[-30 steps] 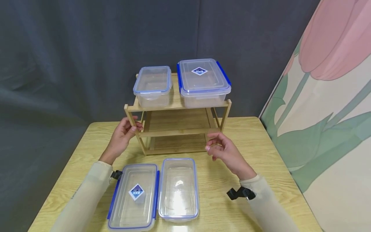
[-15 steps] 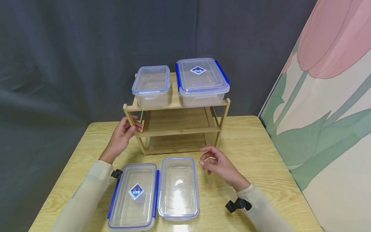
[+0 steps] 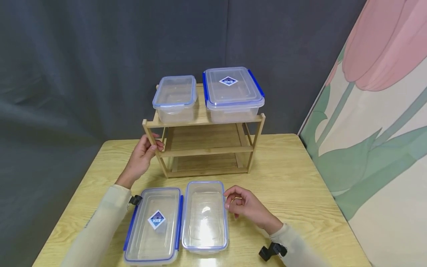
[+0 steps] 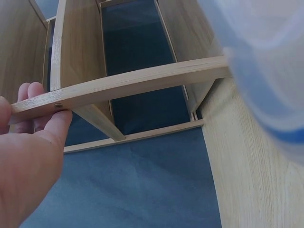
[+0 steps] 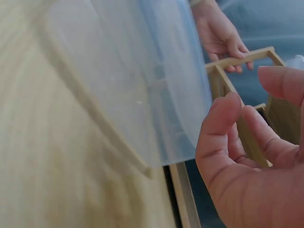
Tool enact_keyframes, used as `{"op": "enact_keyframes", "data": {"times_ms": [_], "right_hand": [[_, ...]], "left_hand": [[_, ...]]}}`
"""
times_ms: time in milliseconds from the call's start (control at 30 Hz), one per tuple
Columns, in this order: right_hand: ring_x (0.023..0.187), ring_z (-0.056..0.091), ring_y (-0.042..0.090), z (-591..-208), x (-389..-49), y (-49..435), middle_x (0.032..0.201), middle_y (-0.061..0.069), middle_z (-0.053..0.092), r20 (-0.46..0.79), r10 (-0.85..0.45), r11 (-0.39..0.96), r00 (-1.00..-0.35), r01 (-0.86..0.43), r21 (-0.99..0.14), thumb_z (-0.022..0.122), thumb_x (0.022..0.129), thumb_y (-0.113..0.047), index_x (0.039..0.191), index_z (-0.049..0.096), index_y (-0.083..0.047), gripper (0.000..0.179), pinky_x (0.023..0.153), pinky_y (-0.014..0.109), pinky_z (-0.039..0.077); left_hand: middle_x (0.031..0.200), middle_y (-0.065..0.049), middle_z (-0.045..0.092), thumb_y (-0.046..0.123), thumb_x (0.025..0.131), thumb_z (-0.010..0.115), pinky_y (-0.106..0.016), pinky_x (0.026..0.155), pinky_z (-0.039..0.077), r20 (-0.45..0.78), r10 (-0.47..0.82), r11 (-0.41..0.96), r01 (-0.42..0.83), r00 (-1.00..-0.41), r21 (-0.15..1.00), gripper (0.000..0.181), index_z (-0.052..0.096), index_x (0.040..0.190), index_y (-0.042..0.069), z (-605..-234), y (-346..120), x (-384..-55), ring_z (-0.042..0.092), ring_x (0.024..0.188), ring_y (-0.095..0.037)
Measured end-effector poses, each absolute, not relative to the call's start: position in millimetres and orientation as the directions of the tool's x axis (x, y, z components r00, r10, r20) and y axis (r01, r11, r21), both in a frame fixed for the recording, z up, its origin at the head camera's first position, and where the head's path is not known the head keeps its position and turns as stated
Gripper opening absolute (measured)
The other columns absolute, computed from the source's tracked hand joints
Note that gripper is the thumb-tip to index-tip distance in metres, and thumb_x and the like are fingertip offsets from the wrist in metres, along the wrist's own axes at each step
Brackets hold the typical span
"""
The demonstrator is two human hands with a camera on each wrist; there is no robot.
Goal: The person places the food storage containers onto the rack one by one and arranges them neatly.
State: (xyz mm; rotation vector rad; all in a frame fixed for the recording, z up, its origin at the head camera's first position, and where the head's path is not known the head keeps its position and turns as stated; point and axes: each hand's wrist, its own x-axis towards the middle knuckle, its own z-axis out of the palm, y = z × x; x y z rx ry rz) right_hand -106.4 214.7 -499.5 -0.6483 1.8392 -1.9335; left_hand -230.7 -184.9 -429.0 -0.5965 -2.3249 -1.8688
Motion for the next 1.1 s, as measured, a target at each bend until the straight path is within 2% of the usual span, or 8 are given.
{"op": "enact_keyframes", "data": {"times_ms": [167,333,567,833,967,1100], "right_hand": [[0.074,0.061,0.009,-510.7,-98.3,208.6,0.096,0.002,0.061,0.051,-0.576,-0.042,-0.816,-0.032,-0.999,0.064,0.103,-0.001,0.129,0.047,0.021,0.038,0.059,0.030,0.055],[0.073,0.059,0.009,-520.2,-90.4,208.9,0.095,0.003,0.059,0.046,-0.572,-0.053,-0.819,-0.019,-0.998,0.063,0.103,0.001,0.130,0.050,0.017,0.034,0.057,0.030,0.055],[0.074,0.062,0.005,-527.2,-75.8,209.4,0.101,0.007,0.052,0.066,-0.578,-0.119,-0.813,0.004,-0.993,0.064,0.100,0.006,0.136,0.045,0.014,0.042,0.057,0.030,0.057],[0.077,0.061,0.001,-534.4,-66.2,211.9,0.109,0.010,0.048,0.038,-0.580,-0.130,-0.814,0.046,-0.990,0.064,0.099,0.008,0.144,0.039,0.009,0.051,0.065,0.023,0.058],[0.080,0.065,0.002,-537.6,-62.8,212.7,0.112,0.011,0.052,0.056,-0.602,-0.132,-0.796,0.030,-0.991,0.064,0.099,0.009,0.151,0.034,0.008,0.060,0.066,0.027,0.061],[0.080,0.067,0.003,-539.8,-57.1,211.9,0.106,0.015,0.055,0.092,-0.619,-0.124,-0.780,-0.019,-0.992,0.066,0.098,0.008,0.156,0.032,0.006,0.067,0.065,0.034,0.064]], "left_hand": [[0.125,-0.024,0.060,0.007,0.115,0.038,-0.019,0.101,0.052,0.305,0.240,0.184,0.352,-0.922,0.918,0.034,0.041,0.147,-0.003,-429.5,-184.2,-230.6,0.063,0.113,-0.027],[0.125,-0.023,0.061,0.009,0.115,0.038,-0.022,0.102,0.053,0.308,0.241,0.194,0.357,-0.920,0.914,0.035,0.040,0.148,-0.004,-429.4,-182.7,-231.1,0.063,0.115,-0.028],[0.125,-0.021,0.062,0.011,0.115,0.039,-0.027,0.104,0.053,0.304,0.237,0.231,0.357,-0.923,0.905,0.035,0.042,0.147,-0.002,-429.5,-183.7,-230.5,0.064,0.116,-0.029],[0.124,-0.021,0.062,0.011,0.115,0.038,-0.028,0.102,0.054,0.324,0.237,0.224,0.376,-0.916,0.899,0.034,0.043,0.146,-0.003,-431.2,-183.6,-231.2,0.063,0.115,-0.030],[0.123,-0.021,0.062,0.010,0.115,0.039,-0.028,0.101,0.054,0.327,0.229,0.222,0.376,-0.917,0.900,0.034,0.043,0.145,-0.004,-432.3,-183.0,-232.4,0.063,0.115,-0.030],[0.123,-0.021,0.062,0.009,0.115,0.039,-0.027,0.100,0.054,0.320,0.223,0.220,0.368,-0.921,0.904,0.033,0.044,0.145,-0.004,-434.2,-183.2,-233.1,0.063,0.115,-0.031]]}}
